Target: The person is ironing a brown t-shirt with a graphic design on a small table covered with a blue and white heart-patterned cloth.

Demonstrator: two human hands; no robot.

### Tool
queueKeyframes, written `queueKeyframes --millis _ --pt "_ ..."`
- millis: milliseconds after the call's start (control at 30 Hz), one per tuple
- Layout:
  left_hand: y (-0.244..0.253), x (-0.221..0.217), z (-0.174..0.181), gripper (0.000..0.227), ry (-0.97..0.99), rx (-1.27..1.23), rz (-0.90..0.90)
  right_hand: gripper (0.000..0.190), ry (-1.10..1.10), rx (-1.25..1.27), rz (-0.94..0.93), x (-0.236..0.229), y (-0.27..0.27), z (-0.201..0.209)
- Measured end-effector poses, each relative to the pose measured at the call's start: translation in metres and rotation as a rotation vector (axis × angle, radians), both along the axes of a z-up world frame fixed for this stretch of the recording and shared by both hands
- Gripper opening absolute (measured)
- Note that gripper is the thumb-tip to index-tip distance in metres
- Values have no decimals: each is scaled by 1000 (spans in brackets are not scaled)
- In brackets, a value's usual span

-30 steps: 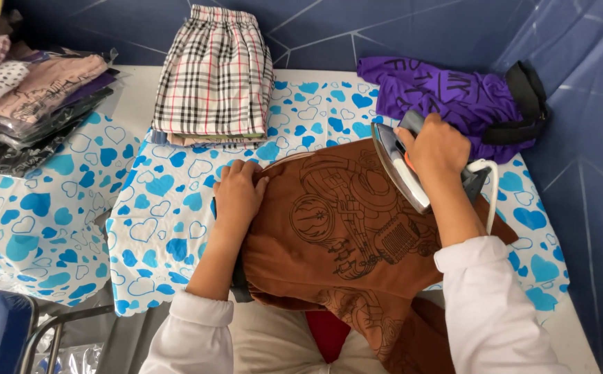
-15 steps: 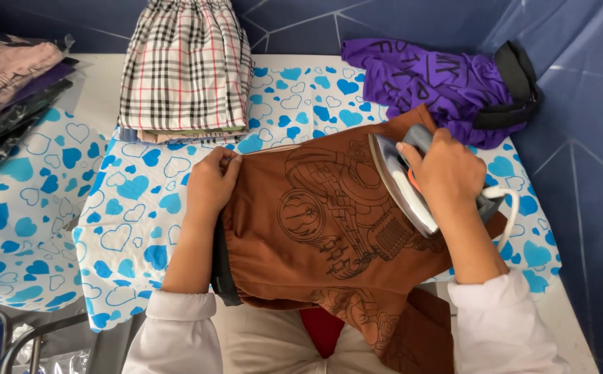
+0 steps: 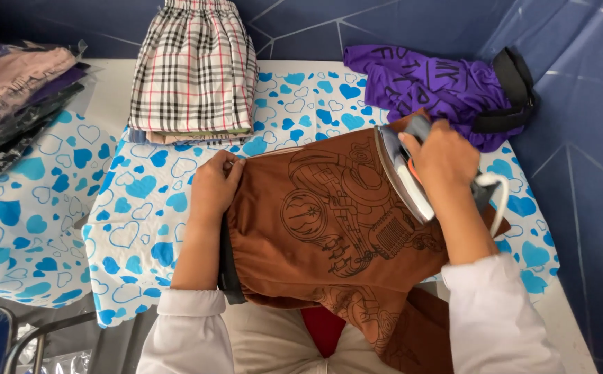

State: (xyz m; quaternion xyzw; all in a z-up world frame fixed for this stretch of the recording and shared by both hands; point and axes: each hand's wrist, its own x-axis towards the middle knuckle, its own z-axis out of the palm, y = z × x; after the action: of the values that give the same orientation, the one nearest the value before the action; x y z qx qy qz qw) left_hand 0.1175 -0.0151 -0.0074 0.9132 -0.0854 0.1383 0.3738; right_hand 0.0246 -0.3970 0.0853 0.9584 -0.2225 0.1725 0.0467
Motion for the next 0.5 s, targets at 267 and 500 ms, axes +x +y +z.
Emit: queueKeyframes --millis 267,500 --pt "1 3 -2 20 0 7 -9 65 63 1 -57 -39 -5 8" --pt "2 1 -1 20 10 -9 -3 59 -11 11 -49 31 -21 -3"
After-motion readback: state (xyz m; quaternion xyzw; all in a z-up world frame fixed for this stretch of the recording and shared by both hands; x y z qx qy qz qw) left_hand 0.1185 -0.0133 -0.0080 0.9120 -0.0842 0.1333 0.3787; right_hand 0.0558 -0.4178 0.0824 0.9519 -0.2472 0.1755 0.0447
